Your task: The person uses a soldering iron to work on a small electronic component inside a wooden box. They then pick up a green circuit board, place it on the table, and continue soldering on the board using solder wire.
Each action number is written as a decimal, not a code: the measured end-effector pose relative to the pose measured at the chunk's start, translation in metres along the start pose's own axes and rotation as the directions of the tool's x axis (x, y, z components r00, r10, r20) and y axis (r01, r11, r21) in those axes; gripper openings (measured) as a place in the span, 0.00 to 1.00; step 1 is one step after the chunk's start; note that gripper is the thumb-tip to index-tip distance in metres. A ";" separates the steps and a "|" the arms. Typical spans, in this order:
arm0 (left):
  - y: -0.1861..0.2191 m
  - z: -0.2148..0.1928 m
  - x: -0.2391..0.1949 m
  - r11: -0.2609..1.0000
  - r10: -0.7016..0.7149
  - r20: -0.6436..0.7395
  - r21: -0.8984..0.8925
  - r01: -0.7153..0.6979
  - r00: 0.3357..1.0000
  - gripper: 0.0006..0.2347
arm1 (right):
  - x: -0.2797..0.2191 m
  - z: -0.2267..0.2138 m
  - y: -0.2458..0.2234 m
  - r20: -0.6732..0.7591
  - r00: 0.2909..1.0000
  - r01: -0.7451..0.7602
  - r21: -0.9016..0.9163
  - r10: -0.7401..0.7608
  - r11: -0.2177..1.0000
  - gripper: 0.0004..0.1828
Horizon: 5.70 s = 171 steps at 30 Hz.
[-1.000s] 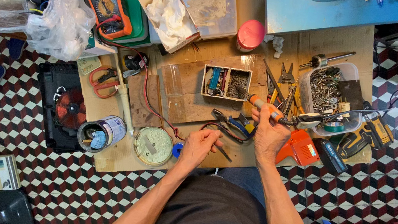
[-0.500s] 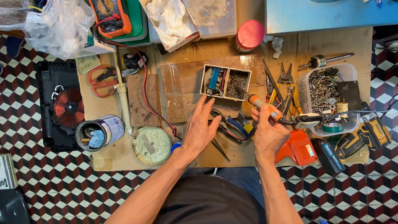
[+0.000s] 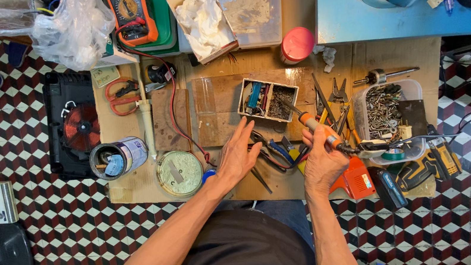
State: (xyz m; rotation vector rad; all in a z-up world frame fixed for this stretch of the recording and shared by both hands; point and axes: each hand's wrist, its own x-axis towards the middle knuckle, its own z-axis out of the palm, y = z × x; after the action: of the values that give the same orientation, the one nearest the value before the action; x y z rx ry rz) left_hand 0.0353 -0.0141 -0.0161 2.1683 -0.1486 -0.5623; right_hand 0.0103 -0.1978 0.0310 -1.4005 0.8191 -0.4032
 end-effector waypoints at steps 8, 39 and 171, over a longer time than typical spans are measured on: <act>0.007 0.005 0.009 0.996 0.000 0.062 0.085 -0.006 0.998 0.31 | 0.003 0.007 0.009 -0.011 1.000 -0.025 -0.053 0.024 0.998 0.15; 0.000 0.005 0.008 0.994 0.034 0.057 0.097 -0.040 0.998 0.29 | 0.003 0.009 0.007 -0.008 0.999 -0.052 0.022 0.052 0.998 0.16; -0.141 0.056 0.094 0.665 -0.431 -0.077 -0.701 0.258 0.899 0.23 | 0.025 -0.005 -0.012 0.150 0.982 -0.088 -0.188 0.117 0.978 0.15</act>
State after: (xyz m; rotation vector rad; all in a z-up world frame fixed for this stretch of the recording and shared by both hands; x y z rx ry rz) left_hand 0.0816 0.0041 -0.1875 1.5053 0.5520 -0.4613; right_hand 0.0260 -0.2206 0.0359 -1.5298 0.8071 -0.1358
